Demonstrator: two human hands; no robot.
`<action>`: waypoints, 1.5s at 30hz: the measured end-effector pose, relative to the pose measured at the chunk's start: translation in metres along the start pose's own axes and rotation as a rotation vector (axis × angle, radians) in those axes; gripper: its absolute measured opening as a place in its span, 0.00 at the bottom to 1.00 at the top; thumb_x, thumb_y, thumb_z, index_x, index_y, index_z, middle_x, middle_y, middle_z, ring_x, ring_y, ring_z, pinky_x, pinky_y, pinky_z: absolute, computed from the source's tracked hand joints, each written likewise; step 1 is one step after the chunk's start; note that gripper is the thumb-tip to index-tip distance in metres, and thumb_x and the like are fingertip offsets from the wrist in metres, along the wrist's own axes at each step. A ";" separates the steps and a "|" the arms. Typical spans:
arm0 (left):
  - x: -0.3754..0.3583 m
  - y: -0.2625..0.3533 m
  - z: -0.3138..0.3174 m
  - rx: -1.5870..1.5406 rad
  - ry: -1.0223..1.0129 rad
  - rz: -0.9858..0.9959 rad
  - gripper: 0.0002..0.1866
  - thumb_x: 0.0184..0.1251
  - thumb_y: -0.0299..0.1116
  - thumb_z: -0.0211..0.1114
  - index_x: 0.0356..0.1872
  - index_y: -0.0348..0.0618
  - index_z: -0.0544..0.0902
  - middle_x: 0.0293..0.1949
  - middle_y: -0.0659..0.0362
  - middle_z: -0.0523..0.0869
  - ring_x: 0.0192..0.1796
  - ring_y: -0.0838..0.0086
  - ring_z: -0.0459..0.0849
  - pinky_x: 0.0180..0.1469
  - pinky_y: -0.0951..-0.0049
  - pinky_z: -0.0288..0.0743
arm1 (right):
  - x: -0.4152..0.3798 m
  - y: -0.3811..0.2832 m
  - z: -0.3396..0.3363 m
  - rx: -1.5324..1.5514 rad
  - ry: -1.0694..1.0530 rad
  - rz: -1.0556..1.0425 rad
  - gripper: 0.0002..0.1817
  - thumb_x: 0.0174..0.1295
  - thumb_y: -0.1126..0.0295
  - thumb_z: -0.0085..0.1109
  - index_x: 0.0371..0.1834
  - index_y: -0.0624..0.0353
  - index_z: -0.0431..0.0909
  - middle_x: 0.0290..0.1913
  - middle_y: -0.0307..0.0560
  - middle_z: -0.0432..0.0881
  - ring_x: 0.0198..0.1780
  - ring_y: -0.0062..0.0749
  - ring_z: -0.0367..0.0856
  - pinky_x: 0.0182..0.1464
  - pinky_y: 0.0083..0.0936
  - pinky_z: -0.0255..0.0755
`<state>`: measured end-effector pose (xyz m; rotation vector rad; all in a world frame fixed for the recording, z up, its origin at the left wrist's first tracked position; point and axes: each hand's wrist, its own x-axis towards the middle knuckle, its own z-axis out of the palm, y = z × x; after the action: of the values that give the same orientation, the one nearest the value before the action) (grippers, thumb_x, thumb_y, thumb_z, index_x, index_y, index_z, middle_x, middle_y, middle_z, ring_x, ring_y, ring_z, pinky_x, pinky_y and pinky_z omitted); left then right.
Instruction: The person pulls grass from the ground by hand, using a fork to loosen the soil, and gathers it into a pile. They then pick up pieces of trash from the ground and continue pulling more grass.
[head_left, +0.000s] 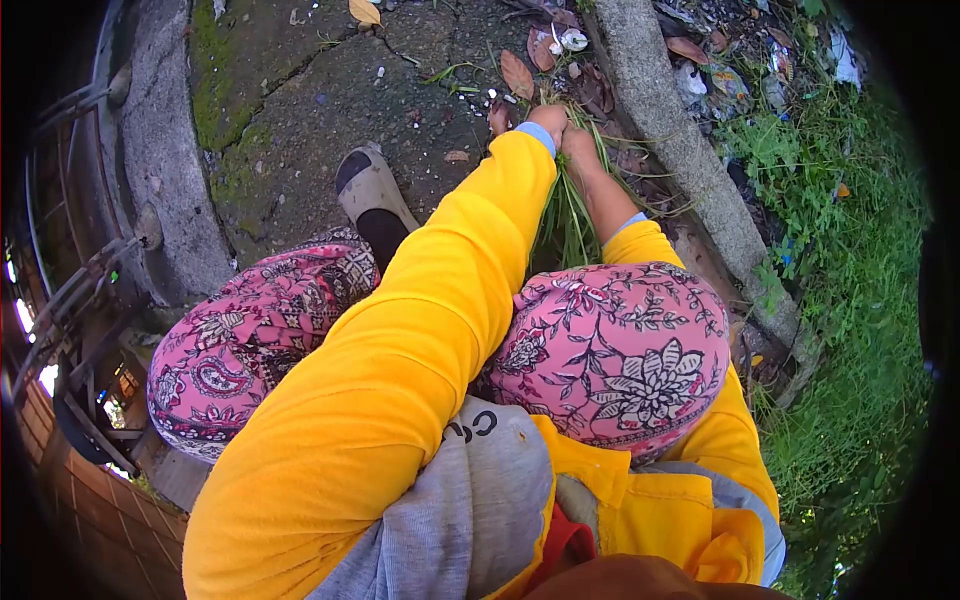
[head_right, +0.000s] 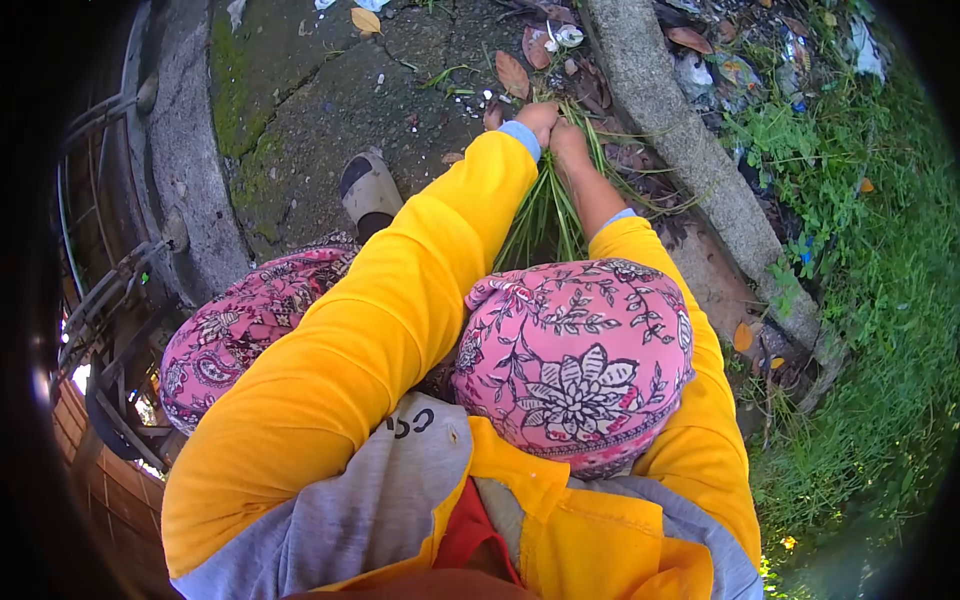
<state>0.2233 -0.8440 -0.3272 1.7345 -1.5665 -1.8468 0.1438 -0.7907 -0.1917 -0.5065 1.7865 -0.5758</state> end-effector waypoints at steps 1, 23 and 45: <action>0.005 -0.008 0.007 -0.145 0.052 -0.061 0.11 0.62 0.32 0.45 0.35 0.34 0.71 0.28 0.50 0.77 0.27 0.64 0.77 0.30 0.64 0.72 | -0.012 -0.010 -0.002 -0.011 0.015 0.002 0.23 0.61 0.58 0.43 0.34 0.71 0.77 0.31 0.52 0.80 0.31 0.31 0.76 0.34 0.28 0.67; -0.073 0.103 0.004 -0.763 0.143 -0.408 0.12 0.57 0.33 0.48 0.27 0.35 0.77 0.28 0.47 0.81 0.29 0.60 0.81 0.30 0.64 0.72 | -0.016 0.004 -0.012 0.153 0.090 -0.112 0.20 0.63 0.60 0.39 0.37 0.66 0.77 0.32 0.56 0.80 0.35 0.35 0.77 0.38 0.25 0.67; -0.134 0.172 -0.002 -0.775 0.054 -0.528 0.14 0.62 0.37 0.55 0.39 0.34 0.73 0.30 0.52 0.78 0.25 0.64 0.77 0.28 0.62 0.72 | -0.042 0.016 -0.071 -0.365 -0.071 -0.327 0.14 0.60 0.64 0.44 0.45 0.57 0.72 0.35 0.57 0.77 0.38 0.50 0.76 0.43 0.37 0.67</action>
<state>0.1794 -0.8254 -0.1142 1.8335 -0.2503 -2.1666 0.0864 -0.7441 -0.1525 -1.0714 1.7588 -0.4455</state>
